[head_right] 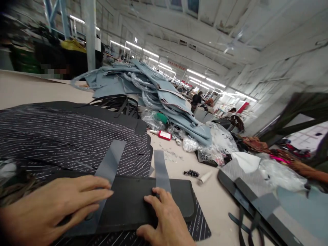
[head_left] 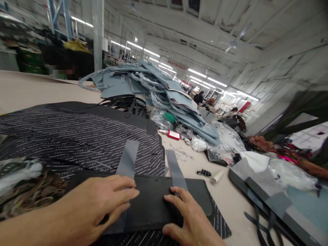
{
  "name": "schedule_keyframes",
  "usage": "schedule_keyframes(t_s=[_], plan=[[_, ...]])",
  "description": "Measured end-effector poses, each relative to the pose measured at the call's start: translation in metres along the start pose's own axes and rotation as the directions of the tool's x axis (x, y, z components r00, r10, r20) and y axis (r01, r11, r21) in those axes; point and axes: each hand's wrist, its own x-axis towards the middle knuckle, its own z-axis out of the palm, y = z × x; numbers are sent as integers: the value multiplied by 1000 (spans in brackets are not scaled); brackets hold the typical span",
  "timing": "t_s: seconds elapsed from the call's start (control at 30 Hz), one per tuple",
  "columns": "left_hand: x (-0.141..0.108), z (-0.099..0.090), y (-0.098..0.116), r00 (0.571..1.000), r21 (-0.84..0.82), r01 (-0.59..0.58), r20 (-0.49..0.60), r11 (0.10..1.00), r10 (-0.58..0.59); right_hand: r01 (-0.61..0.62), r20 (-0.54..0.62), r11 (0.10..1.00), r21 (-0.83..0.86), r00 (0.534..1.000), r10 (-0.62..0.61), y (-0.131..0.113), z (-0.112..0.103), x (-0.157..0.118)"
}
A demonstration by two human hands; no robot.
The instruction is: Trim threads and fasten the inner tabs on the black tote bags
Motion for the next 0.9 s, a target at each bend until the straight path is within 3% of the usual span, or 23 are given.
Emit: schedule_keyframes(t_s=[0.1, 0.2, 0.23, 0.3, 0.37, 0.47, 0.67, 0.9], plan=[[35, 39, 6, 998, -21, -11, 54, 1000, 12, 0, -31, 997, 82, 1000, 3, 7, -4, 5], [49, 71, 6, 995, -10, -8, 96, 1000, 9, -28, -94, 975, 221, 994, 50, 29, -17, 18], [50, 78, 5, 995, -10, -8, 96, 1000, 9, -42, -147, 974, 224, 986, 77, 40, -24, 26], [48, 86, 3, 998, -15, 0, 70, 1000, 1, -101, -274, 992, 73, 955, 118, 64, -39, 46], [45, 89, 1, 1000, -20, 11, 25, 1000, -10, -182, -352, 970, -164, 929, 115, 87, -53, 71], [44, 91, 0, 1000, -33, 1, -15, 999, -1, -224, -326, 904, -363, 940, 102, 107, -63, 104], [45, 95, 1, 998, -57, 12, -63, 998, -15, -238, -226, 811, -535, 965, 135, 103, -56, 138], [45, 87, 4, 999, -51, 22, 32, 998, -20, -276, -198, 765, -581, 960, 196, 101, -53, 153]])
